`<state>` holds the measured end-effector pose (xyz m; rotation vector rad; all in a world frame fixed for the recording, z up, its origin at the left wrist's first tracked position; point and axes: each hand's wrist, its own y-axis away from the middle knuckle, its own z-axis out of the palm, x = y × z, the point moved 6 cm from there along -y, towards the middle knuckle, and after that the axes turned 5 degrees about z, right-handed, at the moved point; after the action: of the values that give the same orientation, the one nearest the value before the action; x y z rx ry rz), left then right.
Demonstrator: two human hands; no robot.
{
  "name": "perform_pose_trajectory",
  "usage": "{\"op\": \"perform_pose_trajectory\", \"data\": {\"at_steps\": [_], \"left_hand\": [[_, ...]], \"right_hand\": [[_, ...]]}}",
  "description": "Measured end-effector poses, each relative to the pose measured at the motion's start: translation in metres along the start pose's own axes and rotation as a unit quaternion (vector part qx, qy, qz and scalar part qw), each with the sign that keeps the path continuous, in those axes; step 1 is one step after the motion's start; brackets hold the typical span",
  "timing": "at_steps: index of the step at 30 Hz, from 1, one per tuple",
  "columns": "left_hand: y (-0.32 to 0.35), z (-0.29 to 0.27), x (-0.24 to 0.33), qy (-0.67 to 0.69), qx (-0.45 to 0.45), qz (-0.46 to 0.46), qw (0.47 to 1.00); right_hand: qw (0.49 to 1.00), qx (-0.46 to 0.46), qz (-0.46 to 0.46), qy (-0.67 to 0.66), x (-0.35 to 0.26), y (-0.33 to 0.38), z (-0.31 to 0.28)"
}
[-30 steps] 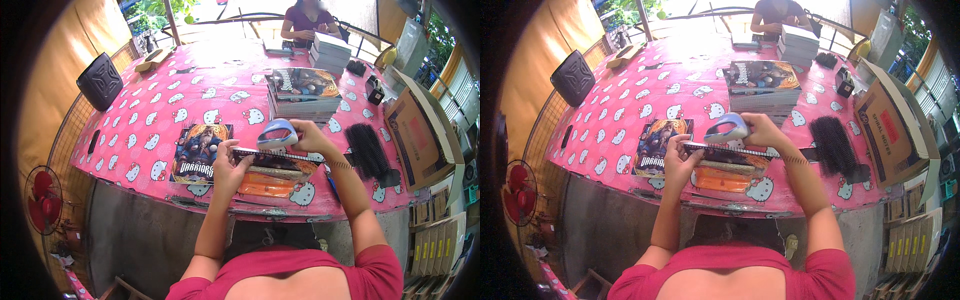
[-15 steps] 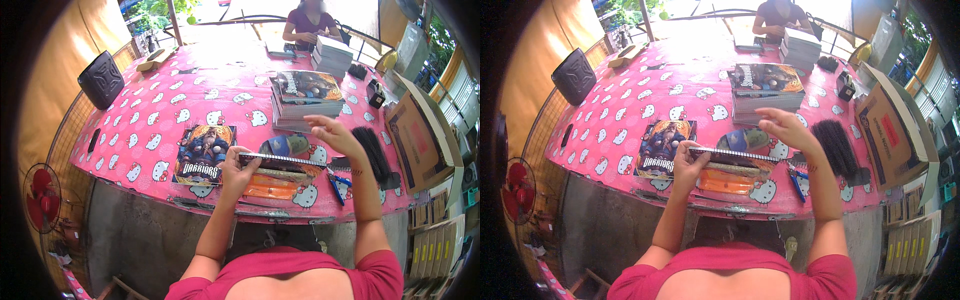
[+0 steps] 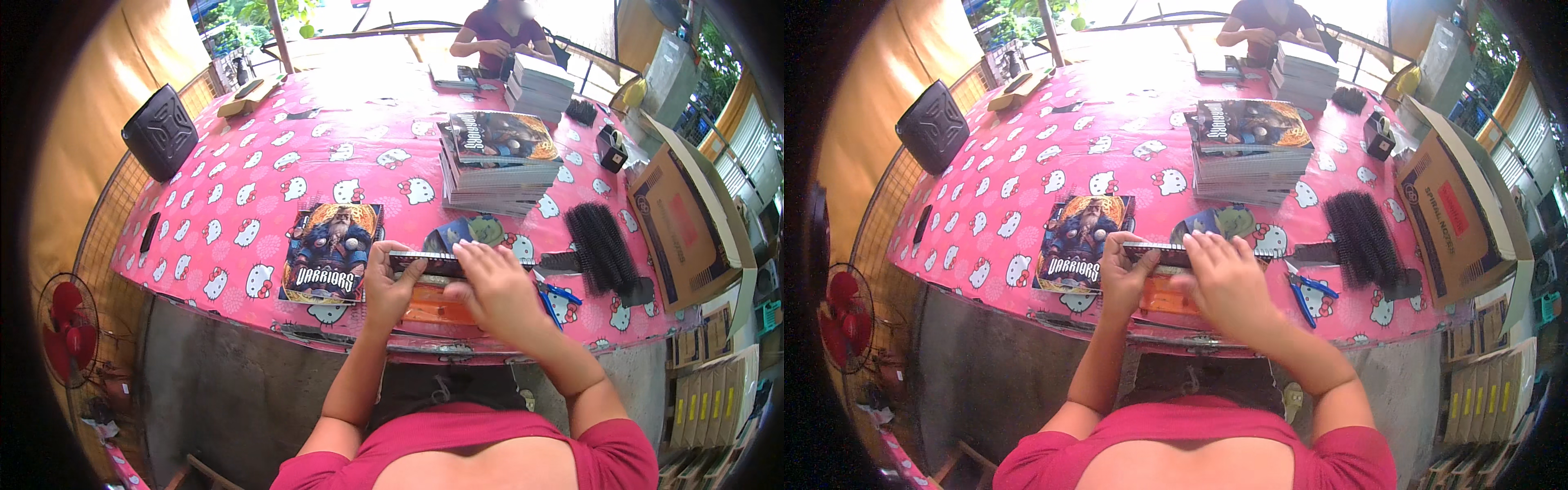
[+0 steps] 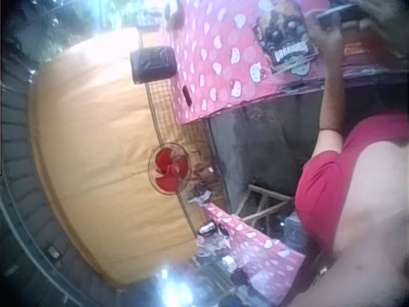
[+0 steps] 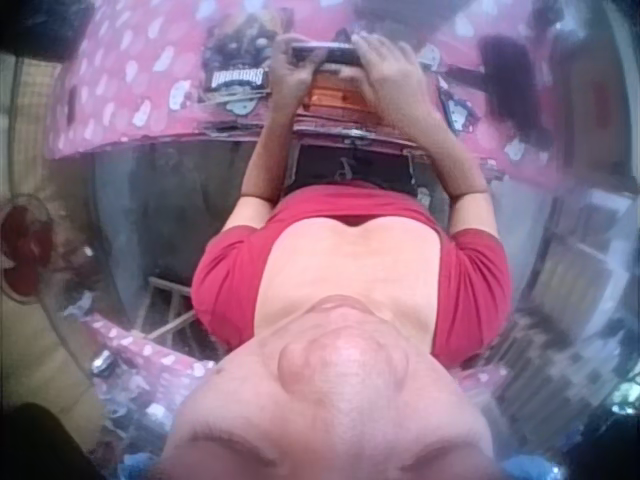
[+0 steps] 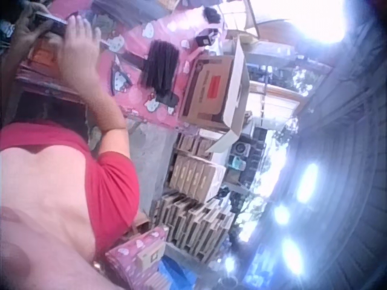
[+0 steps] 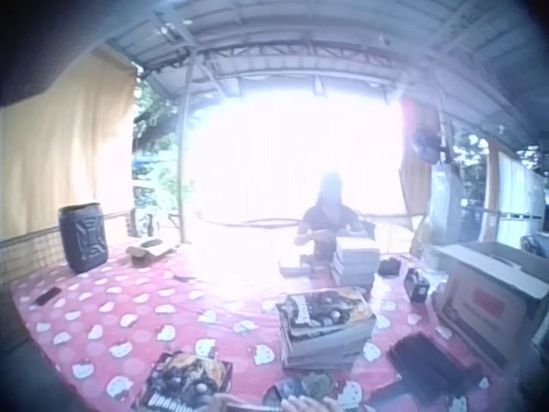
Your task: The person prepares notebooks by inserting cardboard backings into the spiral bindings, cutting off excess wire with pliers, and stacking the finished items.
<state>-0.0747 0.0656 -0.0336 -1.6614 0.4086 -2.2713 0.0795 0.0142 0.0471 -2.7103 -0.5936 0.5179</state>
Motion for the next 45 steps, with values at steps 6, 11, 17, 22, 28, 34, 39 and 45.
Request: {"op": "perform_pose_trajectory", "data": {"at_steps": [6, 11, 17, 22, 28, 34, 39, 45], "left_hand": [[-0.005, 0.005, 0.007, -0.077, -0.044, 0.053, 0.995], [-0.005, 0.004, 0.007, -0.073, -0.040, 0.061, 0.995], [-0.003, 0.002, 0.007, -0.056, -0.034, 0.053, 0.996], [-0.004, 0.003, 0.010, -0.090, -0.038, 0.067, 0.993], [-0.002, -0.002, 0.001, -0.043, -0.072, 0.050, 0.995], [0.000, -0.002, -0.003, -0.059, -0.070, 0.027, 0.995], [-0.001, -0.004, 0.000, -0.039, -0.057, 0.040, 0.997], [0.003, -0.012, -0.001, 0.030, -0.031, -0.004, 0.999]], "right_hand": [[0.997, 0.029, 0.015, -0.067, 0.005, -0.039, -0.006], [0.997, 0.030, -0.003, -0.072, 0.008, -0.039, 0.008], [0.994, 0.088, -0.005, -0.065, -0.003, -0.039, 0.003], [0.993, 0.094, -0.001, -0.078, 0.000, -0.038, 0.009], [0.995, -0.026, 0.078, -0.061, 0.017, -0.042, -0.015], [0.949, -0.306, -0.037, 0.069, 0.004, -0.057, 0.028], [0.972, -0.224, -0.054, 0.043, -0.010, -0.057, 0.001], [0.981, -0.190, -0.026, 0.002, -0.024, -0.057, -0.002]]}}
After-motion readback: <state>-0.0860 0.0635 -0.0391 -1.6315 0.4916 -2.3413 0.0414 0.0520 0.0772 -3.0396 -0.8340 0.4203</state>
